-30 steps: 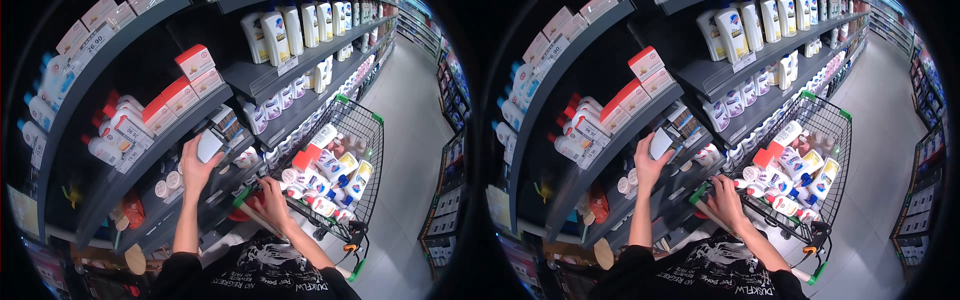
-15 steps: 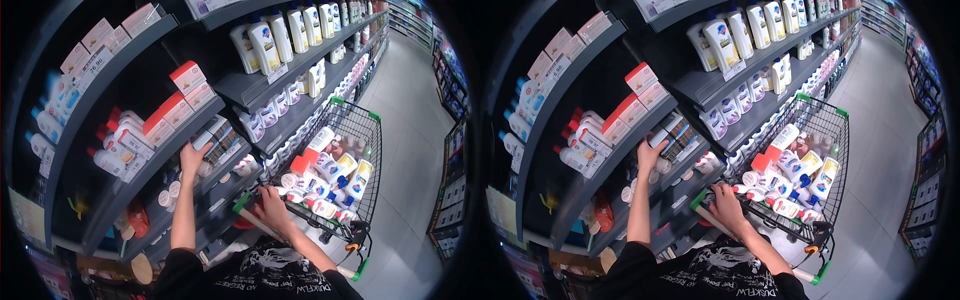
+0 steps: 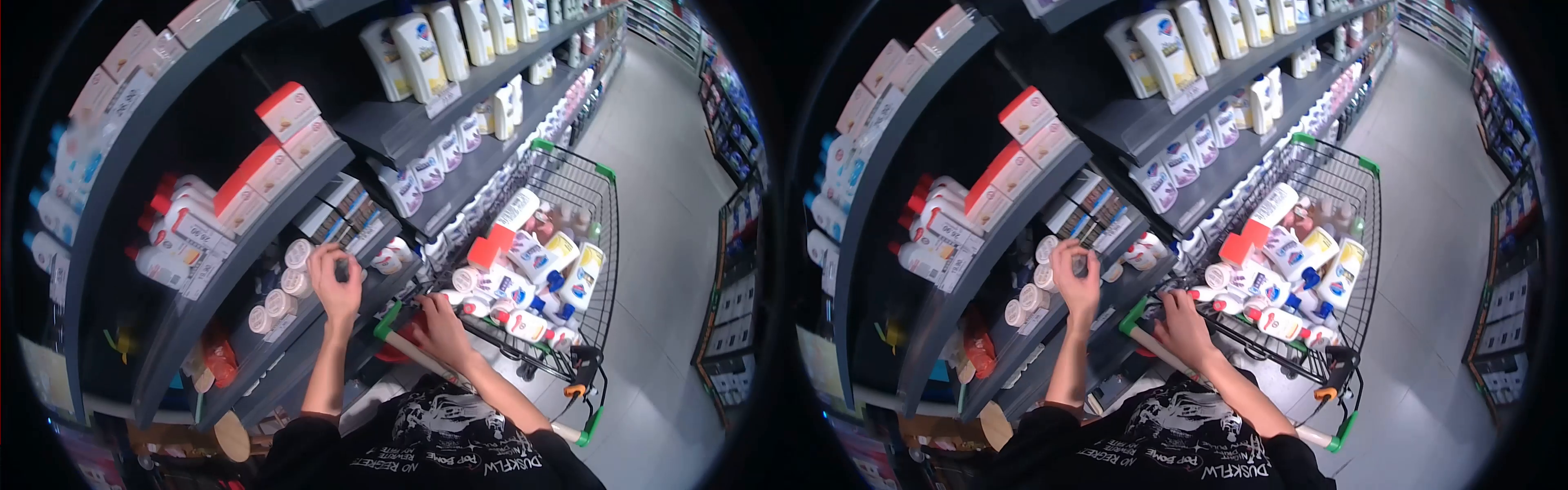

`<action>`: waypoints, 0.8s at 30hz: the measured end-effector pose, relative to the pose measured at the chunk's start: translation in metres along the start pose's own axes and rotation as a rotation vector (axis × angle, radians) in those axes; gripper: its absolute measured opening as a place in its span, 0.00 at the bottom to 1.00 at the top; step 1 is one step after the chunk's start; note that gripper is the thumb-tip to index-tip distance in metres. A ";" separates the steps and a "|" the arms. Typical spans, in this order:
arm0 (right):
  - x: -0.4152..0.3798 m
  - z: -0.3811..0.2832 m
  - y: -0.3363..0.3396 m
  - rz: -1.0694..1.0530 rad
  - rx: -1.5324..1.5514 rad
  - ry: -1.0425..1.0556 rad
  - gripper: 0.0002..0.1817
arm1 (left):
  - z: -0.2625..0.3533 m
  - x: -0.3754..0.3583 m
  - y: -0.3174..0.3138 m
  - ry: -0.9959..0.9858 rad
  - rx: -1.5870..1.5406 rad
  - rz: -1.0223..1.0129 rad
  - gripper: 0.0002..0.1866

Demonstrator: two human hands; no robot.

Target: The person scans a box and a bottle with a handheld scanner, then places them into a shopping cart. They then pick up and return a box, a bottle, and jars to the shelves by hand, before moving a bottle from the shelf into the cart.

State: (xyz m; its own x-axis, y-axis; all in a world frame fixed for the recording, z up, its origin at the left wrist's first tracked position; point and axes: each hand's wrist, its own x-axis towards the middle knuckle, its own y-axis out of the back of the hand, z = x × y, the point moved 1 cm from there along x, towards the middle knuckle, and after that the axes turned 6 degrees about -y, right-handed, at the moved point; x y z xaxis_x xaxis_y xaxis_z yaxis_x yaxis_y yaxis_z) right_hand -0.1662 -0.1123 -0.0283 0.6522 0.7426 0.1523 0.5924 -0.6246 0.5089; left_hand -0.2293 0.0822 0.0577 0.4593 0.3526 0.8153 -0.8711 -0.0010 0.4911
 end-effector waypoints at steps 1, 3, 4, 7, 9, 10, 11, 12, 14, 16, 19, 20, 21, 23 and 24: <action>0.001 0.001 -0.001 -0.007 0.005 -0.003 0.28 | 0.010 -0.016 -0.007 0.030 -0.098 -0.054 0.07; 0.002 0.003 -0.002 -0.009 0.008 -0.017 0.26 | 0.032 -0.047 -0.020 0.048 -0.194 -0.162 0.07; 0.003 0.005 -0.003 0.009 0.021 -0.014 0.25 | 0.042 -0.068 -0.026 0.133 -0.269 -0.207 0.07; 0.005 0.015 -0.007 0.058 0.072 -0.033 0.26 | 0.063 -0.106 -0.036 0.248 -0.377 -0.351 0.07; 0.005 0.017 -0.005 0.074 0.015 -0.040 0.24 | 0.067 -0.115 -0.040 0.355 -0.379 -0.388 0.07; 0.005 0.018 -0.005 0.073 0.004 -0.052 0.24 | 0.066 -0.115 -0.043 0.363 -0.392 -0.393 0.07; 0.007 0.019 -0.004 0.092 0.012 -0.061 0.24 | 0.062 -0.113 -0.046 0.420 -0.420 -0.421 0.06; 0.009 0.020 -0.002 0.110 0.019 -0.067 0.24 | 0.059 -0.113 -0.047 0.477 -0.448 -0.446 0.06; 0.014 0.020 0.005 0.111 -0.009 -0.075 0.25 | 0.055 -0.118 -0.050 0.414 -0.412 -0.442 0.05; 0.021 0.029 0.016 0.154 0.059 -0.212 0.25 | 0.058 -0.123 -0.050 0.304 -0.281 -0.556 0.05; 0.044 0.056 0.037 0.221 -0.021 -0.312 0.28 | 0.063 -0.127 -0.050 0.212 -0.174 -0.647 0.06; 0.053 0.064 0.045 0.230 -0.099 -0.332 0.30 | 0.065 -0.126 -0.050 0.207 -0.139 -0.709 0.06; 0.062 0.072 0.054 0.261 -0.207 -0.319 0.31 | 0.066 -0.124 -0.049 0.213 -0.129 -0.733 0.06; 0.084 0.103 0.059 0.222 -0.382 -0.376 0.35 | 0.065 -0.124 -0.050 0.210 -0.122 -0.716 0.06; 0.091 0.117 0.060 0.201 -0.444 -0.393 0.38 | 0.065 -0.125 -0.050 0.205 -0.116 -0.712 0.06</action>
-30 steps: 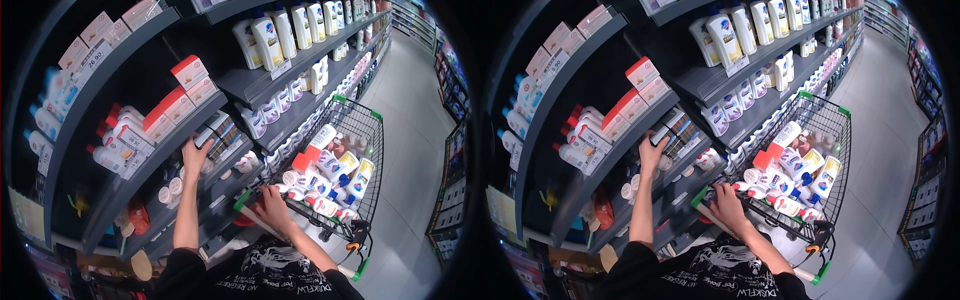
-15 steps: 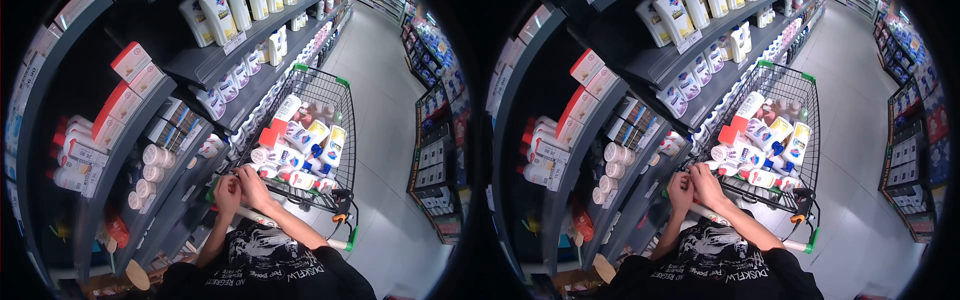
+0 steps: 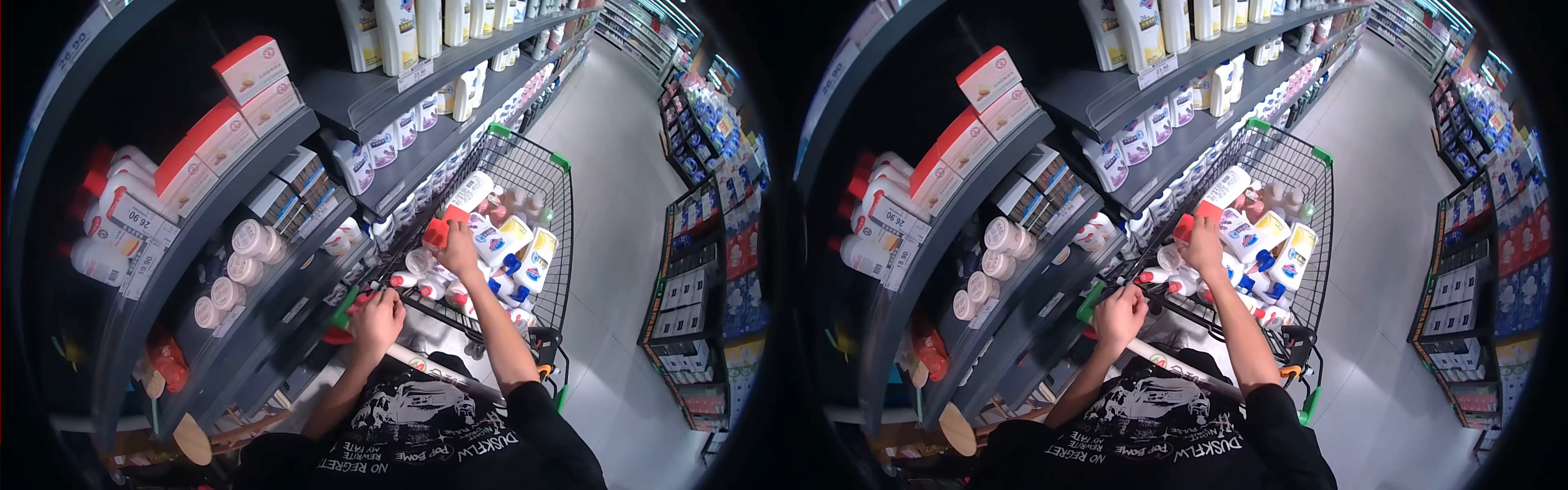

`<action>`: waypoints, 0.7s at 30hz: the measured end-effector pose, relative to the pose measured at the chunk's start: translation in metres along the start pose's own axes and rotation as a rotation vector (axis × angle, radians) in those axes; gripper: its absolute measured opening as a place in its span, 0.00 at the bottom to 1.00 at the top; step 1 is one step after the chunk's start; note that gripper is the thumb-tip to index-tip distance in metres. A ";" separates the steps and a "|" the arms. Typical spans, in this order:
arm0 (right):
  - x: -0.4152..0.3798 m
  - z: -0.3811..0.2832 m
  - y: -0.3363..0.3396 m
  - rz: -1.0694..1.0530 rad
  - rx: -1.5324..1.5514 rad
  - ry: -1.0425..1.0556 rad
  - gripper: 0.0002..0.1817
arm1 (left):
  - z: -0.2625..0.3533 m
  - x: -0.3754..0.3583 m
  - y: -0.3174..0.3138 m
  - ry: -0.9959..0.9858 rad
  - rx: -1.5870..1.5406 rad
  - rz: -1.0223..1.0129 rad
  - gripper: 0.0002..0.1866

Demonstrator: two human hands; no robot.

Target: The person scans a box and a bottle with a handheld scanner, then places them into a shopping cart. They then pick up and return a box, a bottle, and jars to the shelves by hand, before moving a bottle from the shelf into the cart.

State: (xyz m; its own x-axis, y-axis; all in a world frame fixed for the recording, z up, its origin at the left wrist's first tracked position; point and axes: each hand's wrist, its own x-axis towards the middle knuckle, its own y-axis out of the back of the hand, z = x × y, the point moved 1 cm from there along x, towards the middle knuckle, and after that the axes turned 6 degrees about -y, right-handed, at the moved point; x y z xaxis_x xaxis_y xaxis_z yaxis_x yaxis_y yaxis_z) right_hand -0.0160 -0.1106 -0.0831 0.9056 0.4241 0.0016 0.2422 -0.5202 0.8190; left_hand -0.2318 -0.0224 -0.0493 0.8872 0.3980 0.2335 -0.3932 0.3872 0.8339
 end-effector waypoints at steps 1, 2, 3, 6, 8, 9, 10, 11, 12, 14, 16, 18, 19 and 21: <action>0.008 0.014 -0.011 -0.020 -0.068 0.011 0.43 | -0.001 0.000 -0.001 -0.005 0.020 -0.006 0.07; 0.016 0.030 -0.025 -0.038 -0.138 0.028 0.49 | 0.000 0.000 0.000 0.017 -0.005 -0.018 0.07; 0.025 0.043 -0.040 -0.066 -0.145 -0.026 0.53 | 0.002 0.000 0.002 0.021 0.034 -0.030 0.06; 0.033 0.068 -0.061 -0.098 -0.231 -0.095 0.55 | 0.003 -0.001 0.004 0.022 0.041 0.005 0.06; 0.031 0.073 -0.065 -0.109 -0.218 -0.061 0.52 | 0.008 0.000 0.012 0.052 0.019 0.010 0.06; 0.030 0.072 -0.063 -0.036 -0.186 -0.009 0.49 | 0.007 0.000 0.012 0.040 0.011 0.013 0.06; 0.030 0.071 -0.062 0.036 -0.152 0.038 0.45 | 0.005 0.000 0.011 0.046 0.011 0.021 0.06; 0.029 0.071 -0.063 0.035 -0.153 0.043 0.45 | 0.004 -0.001 0.009 0.036 0.008 0.028 0.06; 0.025 0.066 -0.059 0.075 -0.112 0.097 0.44 | 0.004 -0.001 0.009 0.023 0.005 0.035 0.06; 0.019 0.057 -0.050 0.116 -0.072 0.147 0.42 | 0.004 -0.001 0.010 0.009 -0.003 0.026 0.06; 0.016 0.042 -0.038 -0.029 0.084 -0.073 0.40 | 0.003 0.000 0.011 -0.010 -0.012 0.012 0.07; 0.015 0.030 -0.025 0.056 0.165 0.012 0.40 | 0.003 0.000 0.011 0.036 -0.018 0.049 0.06; 0.013 0.026 -0.018 0.137 0.242 0.100 0.40 | 0.003 0.001 0.011 0.041 -0.019 0.045 0.06; 0.010 0.011 -0.004 0.226 0.284 0.147 0.41 | 0.000 0.001 0.008 0.026 -0.009 0.011 0.08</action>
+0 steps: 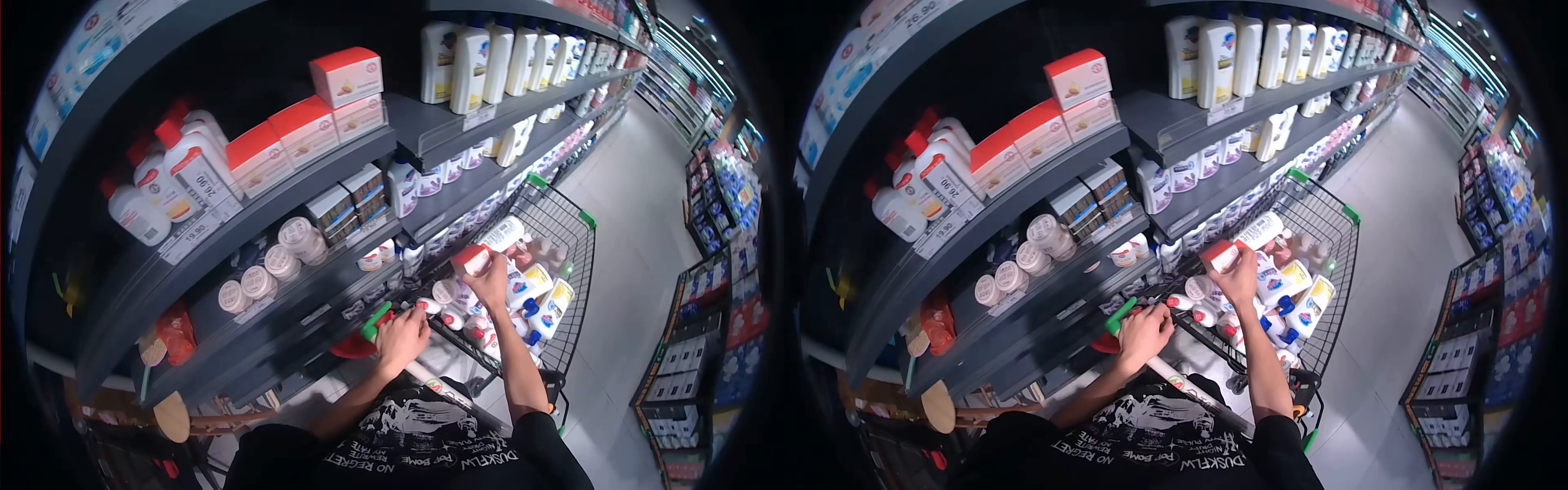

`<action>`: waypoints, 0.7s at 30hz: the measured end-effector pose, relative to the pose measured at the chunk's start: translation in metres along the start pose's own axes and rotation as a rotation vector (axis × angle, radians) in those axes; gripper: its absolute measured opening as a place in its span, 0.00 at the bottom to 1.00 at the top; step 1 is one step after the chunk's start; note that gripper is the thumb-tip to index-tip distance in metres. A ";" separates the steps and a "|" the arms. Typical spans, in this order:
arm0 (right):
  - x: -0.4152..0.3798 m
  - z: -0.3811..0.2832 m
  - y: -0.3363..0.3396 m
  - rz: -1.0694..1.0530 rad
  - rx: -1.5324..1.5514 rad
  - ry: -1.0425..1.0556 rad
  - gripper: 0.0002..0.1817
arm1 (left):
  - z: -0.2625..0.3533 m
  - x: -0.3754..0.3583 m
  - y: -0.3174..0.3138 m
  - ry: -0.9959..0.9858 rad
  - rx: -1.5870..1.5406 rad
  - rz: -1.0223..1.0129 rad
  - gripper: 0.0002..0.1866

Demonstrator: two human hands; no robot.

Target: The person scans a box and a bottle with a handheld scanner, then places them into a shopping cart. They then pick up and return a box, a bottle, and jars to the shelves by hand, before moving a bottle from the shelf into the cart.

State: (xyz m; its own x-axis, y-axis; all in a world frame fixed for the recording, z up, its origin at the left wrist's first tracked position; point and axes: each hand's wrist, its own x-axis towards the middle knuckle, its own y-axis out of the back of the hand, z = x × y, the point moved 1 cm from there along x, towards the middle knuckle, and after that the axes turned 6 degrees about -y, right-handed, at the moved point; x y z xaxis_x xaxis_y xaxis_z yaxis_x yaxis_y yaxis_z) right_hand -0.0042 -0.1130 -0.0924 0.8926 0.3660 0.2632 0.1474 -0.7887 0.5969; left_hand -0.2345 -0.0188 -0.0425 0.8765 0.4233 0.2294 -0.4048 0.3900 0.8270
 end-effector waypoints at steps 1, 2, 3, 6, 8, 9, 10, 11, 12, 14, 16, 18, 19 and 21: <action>-0.003 -0.015 0.007 0.059 0.031 0.028 0.41 | 0.001 0.001 0.002 0.010 0.000 -0.030 0.09; -0.008 -0.028 0.013 0.075 0.088 0.029 0.40 | -0.002 0.001 -0.002 0.011 -0.012 -0.017 0.10; -0.013 -0.044 0.020 0.092 0.147 0.035 0.40 | -0.006 0.001 -0.006 0.013 -0.021 0.000 0.10; -0.042 -0.095 0.039 0.076 0.320 0.011 0.38 | -0.003 0.005 0.000 0.077 -0.131 0.050 0.13; -0.056 -0.109 0.037 0.114 0.360 0.046 0.38 | 0.005 0.009 0.011 0.091 -0.290 0.147 0.15; -0.062 -0.113 0.036 0.119 0.382 0.056 0.38 | -0.003 0.011 0.005 0.081 -0.285 0.146 0.15; -0.068 -0.123 0.041 0.139 0.356 0.072 0.38 | -0.016 0.015 -0.002 0.144 -0.543 0.207 0.15; -0.072 -0.127 0.041 0.161 0.327 0.111 0.38 | -0.029 0.016 -0.008 0.208 -0.802 0.266 0.15; -0.075 -0.128 0.040 0.167 0.328 0.113 0.38 | -0.022 0.022 0.010 0.344 -0.948 0.188 0.16; -0.081 -0.128 0.033 0.168 0.344 0.126 0.38 | -0.010 0.030 0.032 0.286 -0.985 0.188 0.17; -0.086 -0.129 0.024 0.122 0.394 0.142 0.38 | -0.010 0.033 0.034 0.176 -1.051 0.205 0.21; -0.093 -0.136 0.019 0.095 0.394 0.182 0.40 | -0.003 0.037 0.050 -0.086 -0.712 0.207 0.25; -0.096 -0.139 0.017 0.088 0.386 0.229 0.40 | 0.006 0.038 0.061 -0.120 -0.625 0.178 0.25; -0.102 -0.141 0.010 0.100 0.396 0.214 0.41 | 0.001 0.040 0.064 -0.147 -0.579 0.249 0.25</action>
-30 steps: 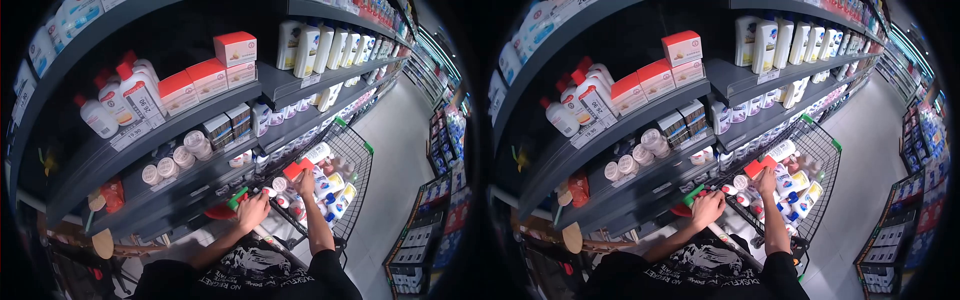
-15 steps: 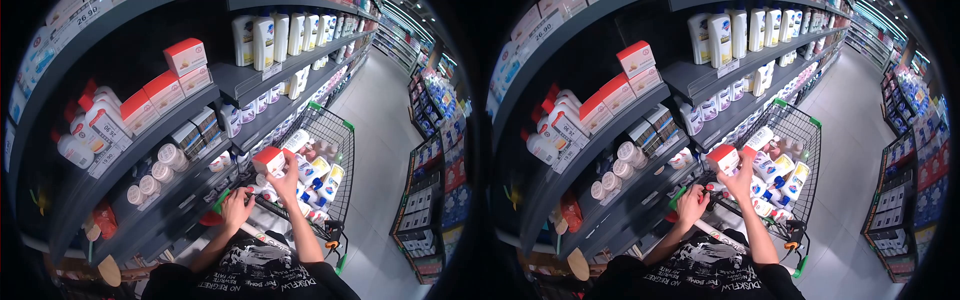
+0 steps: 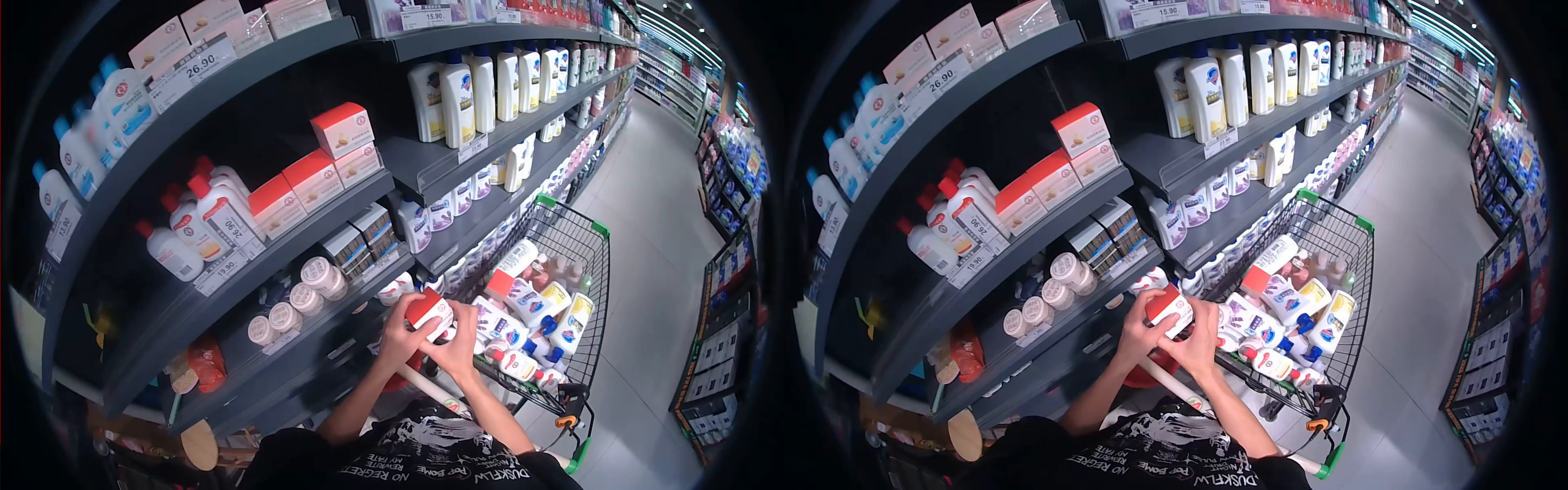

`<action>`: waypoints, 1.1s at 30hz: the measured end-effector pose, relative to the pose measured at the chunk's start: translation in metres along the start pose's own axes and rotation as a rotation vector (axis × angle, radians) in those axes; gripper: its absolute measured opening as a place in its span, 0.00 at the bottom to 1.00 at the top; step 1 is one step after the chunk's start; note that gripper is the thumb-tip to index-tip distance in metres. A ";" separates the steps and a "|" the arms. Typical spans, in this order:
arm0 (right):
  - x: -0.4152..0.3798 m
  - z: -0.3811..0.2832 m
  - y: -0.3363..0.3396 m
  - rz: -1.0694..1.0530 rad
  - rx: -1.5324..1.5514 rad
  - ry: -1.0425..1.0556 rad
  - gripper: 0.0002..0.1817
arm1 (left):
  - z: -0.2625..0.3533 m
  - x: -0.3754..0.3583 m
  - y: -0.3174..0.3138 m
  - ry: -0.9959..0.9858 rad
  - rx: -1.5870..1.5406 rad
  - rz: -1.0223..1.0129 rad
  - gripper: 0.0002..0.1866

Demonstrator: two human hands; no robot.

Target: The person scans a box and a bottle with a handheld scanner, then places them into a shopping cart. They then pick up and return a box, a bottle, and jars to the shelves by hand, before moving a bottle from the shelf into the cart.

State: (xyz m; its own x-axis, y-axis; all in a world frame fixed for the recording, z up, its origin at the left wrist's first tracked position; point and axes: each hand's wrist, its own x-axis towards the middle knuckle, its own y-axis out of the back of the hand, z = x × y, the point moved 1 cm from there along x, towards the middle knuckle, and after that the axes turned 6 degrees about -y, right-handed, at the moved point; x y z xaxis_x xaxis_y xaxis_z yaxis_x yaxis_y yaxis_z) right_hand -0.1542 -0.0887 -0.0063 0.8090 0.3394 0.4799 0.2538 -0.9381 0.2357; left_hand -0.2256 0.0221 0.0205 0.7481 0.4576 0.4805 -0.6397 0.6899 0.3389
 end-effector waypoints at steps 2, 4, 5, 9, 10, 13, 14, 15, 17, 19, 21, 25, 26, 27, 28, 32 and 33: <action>-0.003 0.003 -0.004 -0.051 0.064 -0.008 0.41 | -0.009 0.000 0.006 0.100 -0.006 0.023 0.25; -0.004 -0.003 -0.006 -0.073 0.160 -0.041 0.40 | 0.015 0.015 0.027 0.041 0.105 0.035 0.27; -0.005 -0.005 -0.009 -0.097 0.252 -0.078 0.39 | 0.020 0.022 0.040 0.026 0.088 0.081 0.28; -0.011 -0.001 -0.014 -0.241 0.147 -0.126 0.35 | 0.092 0.075 0.100 -0.205 0.027 0.227 0.28; -0.012 0.000 -0.017 -0.245 0.151 -0.123 0.35 | 0.104 0.088 0.117 -0.263 0.055 0.256 0.28; -0.016 0.002 -0.022 -0.263 0.014 -0.022 0.32 | 0.144 0.122 0.150 -0.390 0.208 0.357 0.26; -0.018 0.000 -0.023 -0.286 -0.008 -0.033 0.31 | 0.146 0.130 0.160 -0.392 0.257 0.373 0.26; -0.018 -0.001 -0.023 -0.308 -0.031 -0.042 0.30 | 0.147 0.138 0.166 -0.399 0.323 0.398 0.23; -0.020 0.001 -0.024 -0.318 -0.031 -0.045 0.29 | 0.148 0.152 0.172 -0.351 0.343 0.417 0.23; -0.023 0.005 -0.026 -0.328 -0.034 -0.049 0.29 | 0.144 0.165 0.180 -0.273 0.506 0.437 0.23; -0.024 0.008 -0.027 -0.384 -0.025 -0.087 0.27 | 0.141 0.177 0.186 -0.223 0.566 0.412 0.22; -0.024 0.008 -0.025 -0.413 -0.042 -0.118 0.24 | 0.128 0.198 0.195 -0.154 0.665 0.340 0.21; -0.024 0.008 -0.024 -0.430 -0.050 -0.132 0.24 | 0.126 0.202 0.196 -0.157 0.664 0.341 0.21; -0.024 0.008 -0.023 -0.447 -0.057 -0.147 0.23 | 0.124 0.205 0.197 -0.102 0.620 0.300 0.20; -0.025 0.008 -0.023 -0.445 -0.056 -0.146 0.23 | 0.122 0.208 0.197 -0.047 0.575 0.258 0.20; -0.025 0.009 -0.023 -0.483 -0.057 -0.163 0.22 | 0.116 0.210 0.194 -0.014 0.518 0.213 0.20; -0.025 0.010 -0.022 -0.491 -0.067 -0.146 0.22 | 0.116 0.210 0.193 -0.013 0.525 0.223 0.20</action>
State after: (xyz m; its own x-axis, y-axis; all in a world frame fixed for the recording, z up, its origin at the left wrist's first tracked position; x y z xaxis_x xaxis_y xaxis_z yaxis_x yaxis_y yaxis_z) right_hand -0.1748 -0.0768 -0.0315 0.6696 0.7212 0.1775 0.5917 -0.6624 0.4594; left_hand -0.2121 0.1863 0.2808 0.5848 0.5513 0.5951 -0.7862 0.2046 0.5831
